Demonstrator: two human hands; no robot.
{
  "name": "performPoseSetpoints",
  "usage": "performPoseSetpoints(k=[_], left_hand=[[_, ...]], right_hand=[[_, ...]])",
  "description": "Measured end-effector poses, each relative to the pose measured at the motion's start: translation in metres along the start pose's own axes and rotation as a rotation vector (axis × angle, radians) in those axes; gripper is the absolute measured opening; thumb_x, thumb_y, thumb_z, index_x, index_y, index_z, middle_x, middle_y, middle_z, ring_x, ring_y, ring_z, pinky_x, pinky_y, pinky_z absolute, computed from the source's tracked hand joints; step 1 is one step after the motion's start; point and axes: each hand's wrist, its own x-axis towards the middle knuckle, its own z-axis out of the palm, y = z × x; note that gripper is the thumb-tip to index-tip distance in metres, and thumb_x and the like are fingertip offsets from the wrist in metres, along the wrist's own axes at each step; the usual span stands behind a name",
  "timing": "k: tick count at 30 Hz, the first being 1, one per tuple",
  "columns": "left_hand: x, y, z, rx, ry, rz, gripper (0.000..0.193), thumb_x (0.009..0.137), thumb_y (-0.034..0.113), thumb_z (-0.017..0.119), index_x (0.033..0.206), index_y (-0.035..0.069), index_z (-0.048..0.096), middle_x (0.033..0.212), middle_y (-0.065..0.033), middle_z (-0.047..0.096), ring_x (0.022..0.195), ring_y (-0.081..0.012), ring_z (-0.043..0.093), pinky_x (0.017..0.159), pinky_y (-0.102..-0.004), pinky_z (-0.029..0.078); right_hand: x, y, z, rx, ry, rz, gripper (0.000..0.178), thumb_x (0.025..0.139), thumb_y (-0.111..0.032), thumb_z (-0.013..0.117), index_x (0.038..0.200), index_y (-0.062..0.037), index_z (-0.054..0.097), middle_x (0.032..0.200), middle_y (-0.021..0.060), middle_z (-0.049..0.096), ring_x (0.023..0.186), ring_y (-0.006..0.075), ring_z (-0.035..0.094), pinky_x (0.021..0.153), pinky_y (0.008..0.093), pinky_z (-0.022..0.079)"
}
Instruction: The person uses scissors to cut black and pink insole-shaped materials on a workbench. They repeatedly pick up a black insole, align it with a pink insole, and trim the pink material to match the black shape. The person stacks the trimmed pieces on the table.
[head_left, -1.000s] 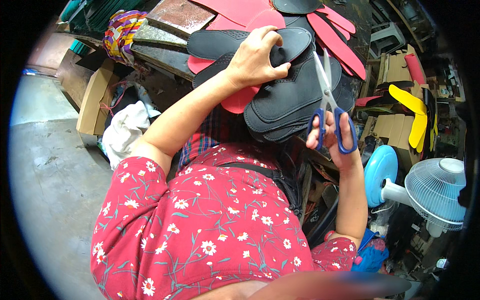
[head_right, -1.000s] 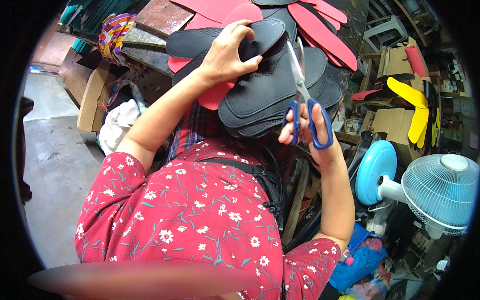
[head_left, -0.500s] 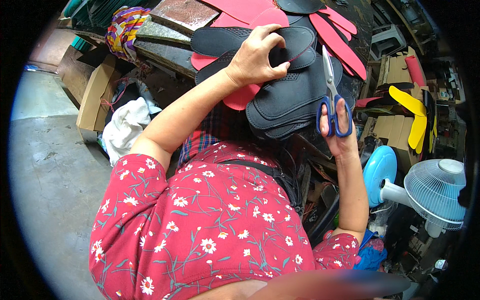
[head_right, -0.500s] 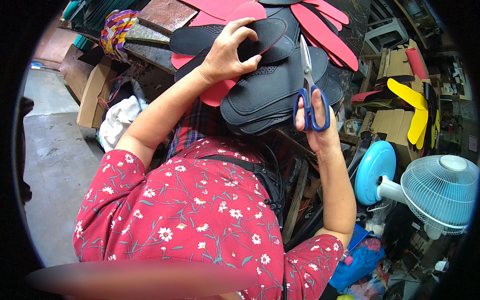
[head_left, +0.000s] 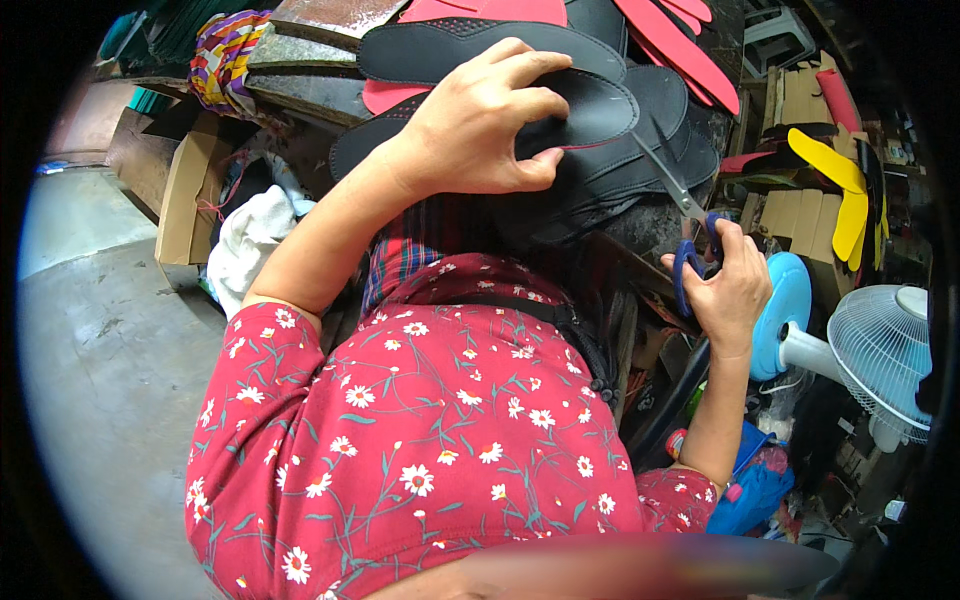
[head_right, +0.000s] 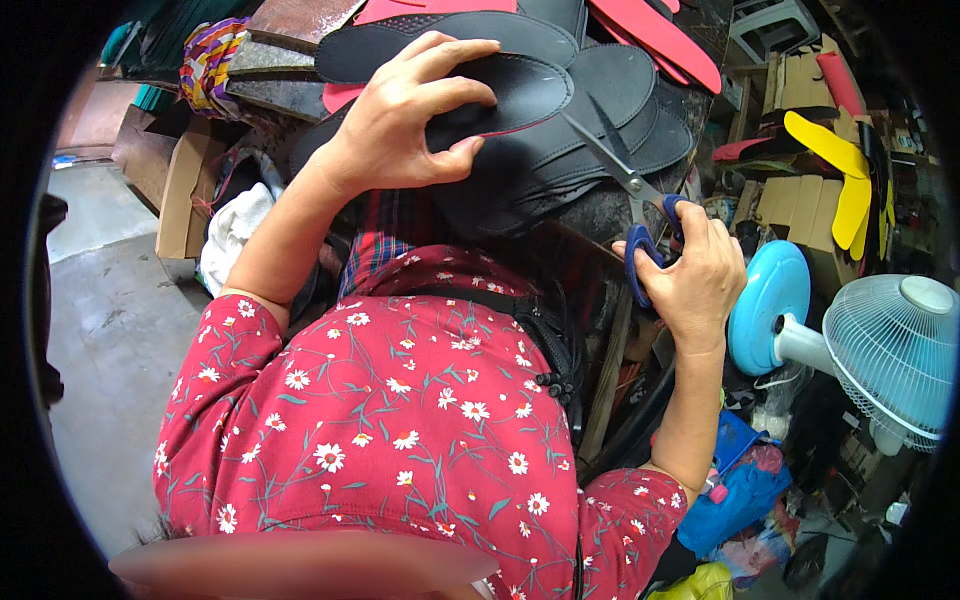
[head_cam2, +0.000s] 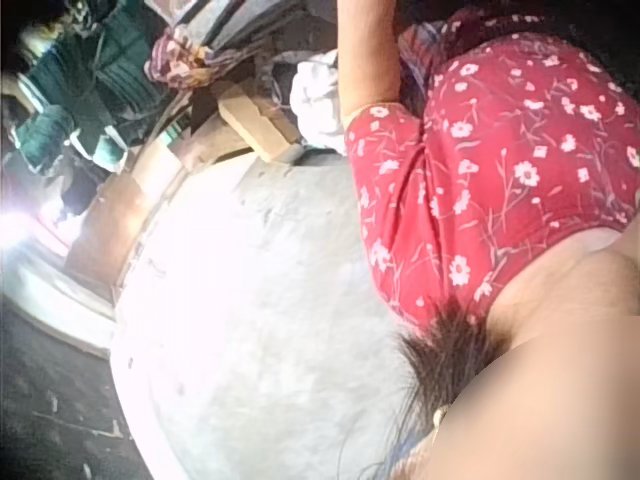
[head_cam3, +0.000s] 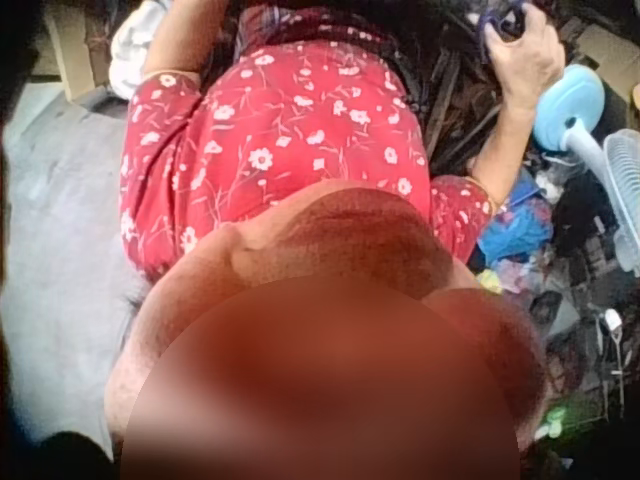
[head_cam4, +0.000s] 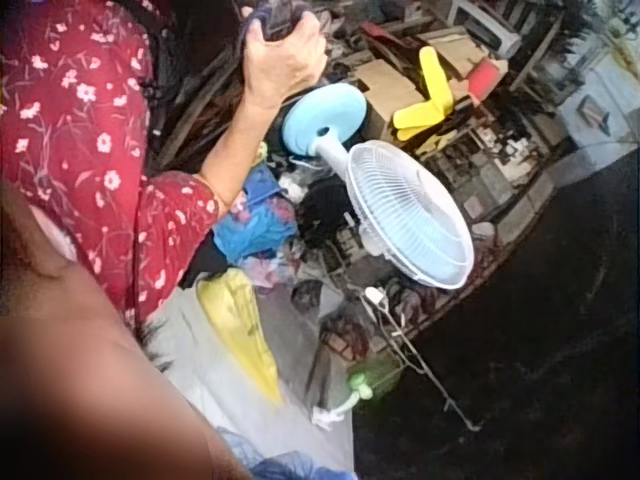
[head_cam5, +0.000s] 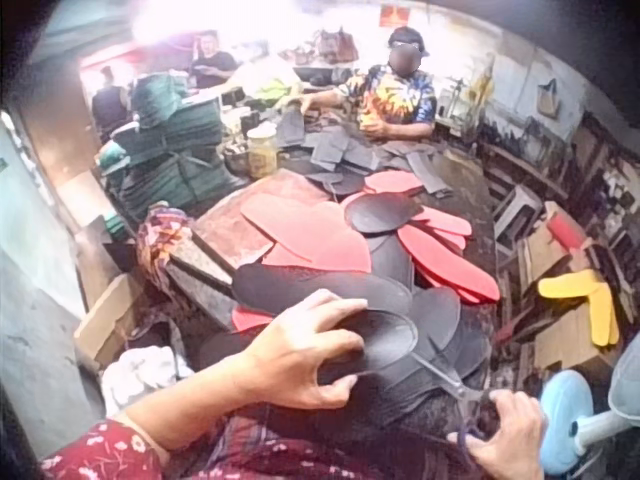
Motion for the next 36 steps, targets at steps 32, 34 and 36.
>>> performPoseSetpoints(k=[32, 34, 36], left_hand=[[-0.023, 0.014, -0.033, -0.075, -0.281, 0.083, 0.043, 0.06, 0.016, 0.077, 0.099, 0.003, 0.066, 0.134, -0.0195, 0.058, 0.11, -0.0378, 0.059, 0.092, -0.0438, 0.052], [-0.024, 0.013, -0.033, -0.081, -0.291, 0.081, 0.042, 0.06, 0.016, 0.077, 0.099, 0.003, 0.066, 0.134, -0.0194, 0.058, 0.11, -0.0379, 0.059, 0.092, -0.0438, 0.052], [-0.025, 0.012, -0.033, -0.077, -0.298, 0.084, 0.042, 0.06, 0.016, 0.077, 0.099, 0.003, 0.065, 0.134, -0.0195, 0.058, 0.111, -0.038, 0.059, 0.092, -0.0442, 0.052]], right_hand=[[-0.003, -0.017, -0.009, 0.057, -0.219, -0.038, 0.048, 0.065, -0.046, 0.087, 0.09, -0.0099, 0.067, 0.068, 0.0063, 0.063, 0.063, 0.0262, 0.062, 0.062, 0.0378, 0.045], [-0.005, -0.015, -0.008, 0.034, -0.187, -0.08, 0.046, 0.066, -0.044, 0.087, 0.09, -0.0102, 0.067, 0.068, 0.0061, 0.063, 0.062, 0.0263, 0.062, 0.062, 0.0375, 0.045], [-0.008, -0.011, -0.008, 0.029, -0.182, -0.106, 0.044, 0.066, -0.042, 0.087, 0.09, -0.01, 0.067, 0.067, 0.006, 0.063, 0.062, 0.0265, 0.062, 0.062, 0.0377, 0.045]])
